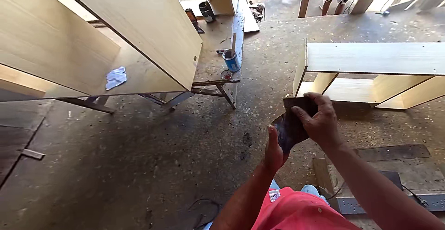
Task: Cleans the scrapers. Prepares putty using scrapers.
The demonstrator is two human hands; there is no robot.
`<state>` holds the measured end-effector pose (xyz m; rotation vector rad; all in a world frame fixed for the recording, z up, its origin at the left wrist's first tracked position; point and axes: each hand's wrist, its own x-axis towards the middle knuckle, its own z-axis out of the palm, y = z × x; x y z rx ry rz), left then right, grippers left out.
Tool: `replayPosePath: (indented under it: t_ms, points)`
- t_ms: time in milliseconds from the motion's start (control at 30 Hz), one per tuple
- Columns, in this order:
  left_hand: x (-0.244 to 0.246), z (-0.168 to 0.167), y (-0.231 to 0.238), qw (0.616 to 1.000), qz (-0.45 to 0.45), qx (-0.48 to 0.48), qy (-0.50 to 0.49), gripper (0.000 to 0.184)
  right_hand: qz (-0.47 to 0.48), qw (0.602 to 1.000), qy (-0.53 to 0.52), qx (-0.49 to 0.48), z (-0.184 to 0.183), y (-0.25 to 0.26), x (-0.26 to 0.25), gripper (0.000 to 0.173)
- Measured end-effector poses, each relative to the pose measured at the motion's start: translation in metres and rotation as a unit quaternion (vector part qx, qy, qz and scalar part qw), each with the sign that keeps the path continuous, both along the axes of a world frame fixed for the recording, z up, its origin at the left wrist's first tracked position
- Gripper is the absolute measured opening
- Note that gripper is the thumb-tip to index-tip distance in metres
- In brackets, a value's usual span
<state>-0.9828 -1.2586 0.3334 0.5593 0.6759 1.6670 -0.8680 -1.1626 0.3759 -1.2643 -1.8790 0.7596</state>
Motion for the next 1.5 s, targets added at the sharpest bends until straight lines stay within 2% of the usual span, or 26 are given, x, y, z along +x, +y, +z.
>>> replayPosePath:
  t_ms: [67, 167, 267, 400, 500, 567, 667, 800, 867, 967, 1067, 1133, 1233, 1333, 1400, 1500]
  points:
    - [-0.029, 0.003, 0.001, 1.000, -0.001, 0.010, -0.002, 0.090, -0.007, 1.000, 0.000, 0.029, 0.007, -0.006, -0.033, 0.053]
    - [-0.073, 0.005, -0.001, 1.000, -0.003, 0.012, -0.012, 0.083, 0.039, 0.997, -0.002, 0.061, 0.008, -0.014, -0.077, 0.053]
    - [-0.106, 0.004, -0.008, 1.000, -0.005, 0.028, 0.001, 0.085, 0.043, 0.998, -0.009, 0.047, 0.012, -0.004, -0.111, 0.053]
    - [-0.143, 0.002, -0.013, 0.999, 0.019, 0.025, -0.023, 0.077, 0.110, 0.992, -0.010, 0.062, 0.012, -0.014, -0.155, 0.053]
    - [-0.160, -0.001, -0.015, 0.999, 0.029, 0.038, -0.015, 0.078, 0.115, 0.992, -0.016, 0.056, 0.013, -0.005, -0.179, 0.051]
    - [-0.171, 0.001, -0.011, 0.998, 0.065, 0.022, -0.015, 0.075, 0.152, 0.986, -0.004, 0.073, 0.015, -0.012, -0.195, 0.051]
    - [-0.188, 0.001, -0.010, 0.996, 0.072, 0.040, -0.019, 0.077, 0.186, 0.981, 0.001, 0.060, 0.011, 0.011, -0.213, 0.050]
    - [-0.205, 0.010, 0.005, 0.991, 0.135, 0.013, 0.002, 0.074, 0.247, 0.966, 0.033, 0.064, 0.011, 0.014, -0.241, 0.050]
    - [-0.211, 0.006, 0.016, 0.991, 0.134, 0.023, 0.002, 0.075, 0.270, 0.960, 0.045, 0.052, 0.005, 0.040, -0.254, 0.050]
    - [-0.215, 0.010, 0.045, 0.981, 0.192, 0.009, 0.005, 0.074, 0.307, 0.949, 0.069, 0.031, 0.007, 0.062, -0.272, 0.051]
    - [-0.223, 0.016, 0.067, 0.971, 0.239, -0.002, 0.001, 0.077, 0.384, 0.910, 0.125, -0.088, 0.006, 0.096, -0.270, 0.049]
    - [-0.229, 0.023, 0.078, 0.959, 0.281, 0.013, -0.027, 0.079, 0.359, 0.914, 0.153, -0.111, 0.008, 0.134, -0.267, 0.050]
    - [-0.230, 0.033, 0.090, 0.959, 0.278, 0.026, -0.036, 0.091, 0.283, 0.953, 0.095, -0.047, 0.011, 0.174, -0.271, 0.063]
    - [-0.220, 0.048, 0.101, 0.940, 0.341, -0.031, 0.003, 0.086, 0.276, 0.960, 0.019, 0.040, 0.025, 0.174, -0.280, 0.064]
    - [-0.218, 0.053, 0.105, 0.933, 0.355, -0.054, 0.027, 0.086, 0.281, 0.957, 0.007, 0.075, 0.027, 0.174, -0.288, 0.060]
    - [-0.225, 0.052, 0.100, 0.929, 0.360, -0.070, 0.056, 0.087, 0.293, 0.952, -0.005, 0.087, 0.021, 0.168, -0.298, 0.058]
